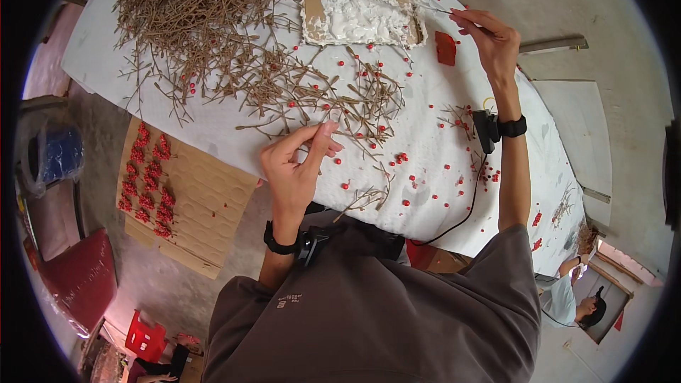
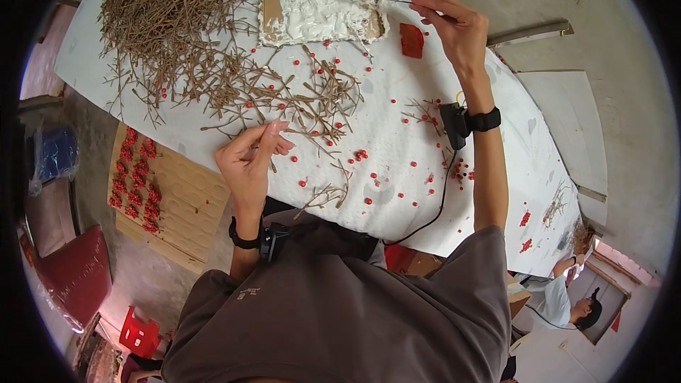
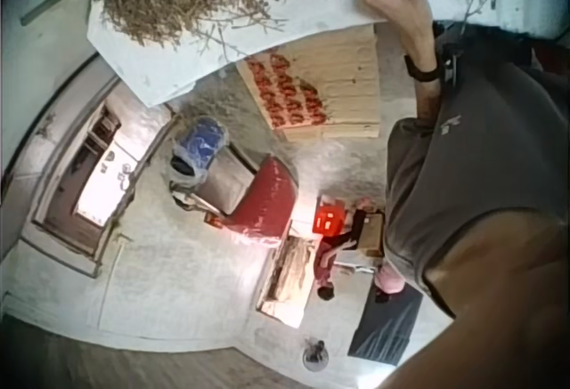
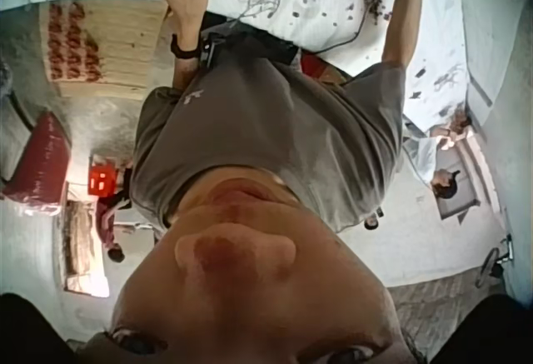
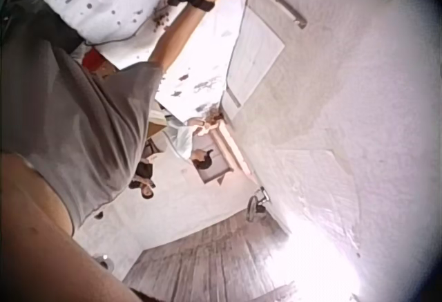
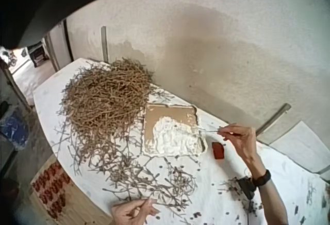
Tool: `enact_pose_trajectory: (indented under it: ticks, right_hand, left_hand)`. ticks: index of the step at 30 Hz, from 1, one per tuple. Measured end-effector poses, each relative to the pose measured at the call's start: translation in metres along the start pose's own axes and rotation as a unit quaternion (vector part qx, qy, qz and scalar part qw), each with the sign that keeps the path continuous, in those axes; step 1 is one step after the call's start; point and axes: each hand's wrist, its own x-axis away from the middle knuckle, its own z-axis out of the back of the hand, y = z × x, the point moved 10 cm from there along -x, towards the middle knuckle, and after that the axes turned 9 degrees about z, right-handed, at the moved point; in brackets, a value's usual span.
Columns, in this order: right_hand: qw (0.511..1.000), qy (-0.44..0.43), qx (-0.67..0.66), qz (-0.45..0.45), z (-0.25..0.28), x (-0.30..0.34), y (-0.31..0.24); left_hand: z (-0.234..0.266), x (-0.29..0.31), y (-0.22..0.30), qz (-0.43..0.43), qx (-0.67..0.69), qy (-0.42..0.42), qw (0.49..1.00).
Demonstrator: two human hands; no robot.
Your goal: Assembling decorative berry branches by dipping bare branches into glue and then into a box of red beads.
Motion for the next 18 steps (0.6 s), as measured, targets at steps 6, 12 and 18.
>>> enact_pose_trajectory:
  ticks: [6, 12, 18]
  right_hand:
    - [0.998, 0.011, 0.062, 0.025, -0.005, -0.008, 0.002]
    - [0.944, 0.044, 0.266, 0.191, -0.010, -0.014, -0.019]
    - [0.928, -0.041, 0.301, 0.214, -0.027, -0.008, -0.019]
  left_hand:
    - [0.002, 0.000, 0.000, -0.001, -0.005, 0.005, 1.000]
    - [0.001, 0.000, -0.002, 0.000, 0.006, 0.012, 1.000]
    - [0.002, 0.000, -0.003, 0.010, -0.002, 0.011, 1.000]
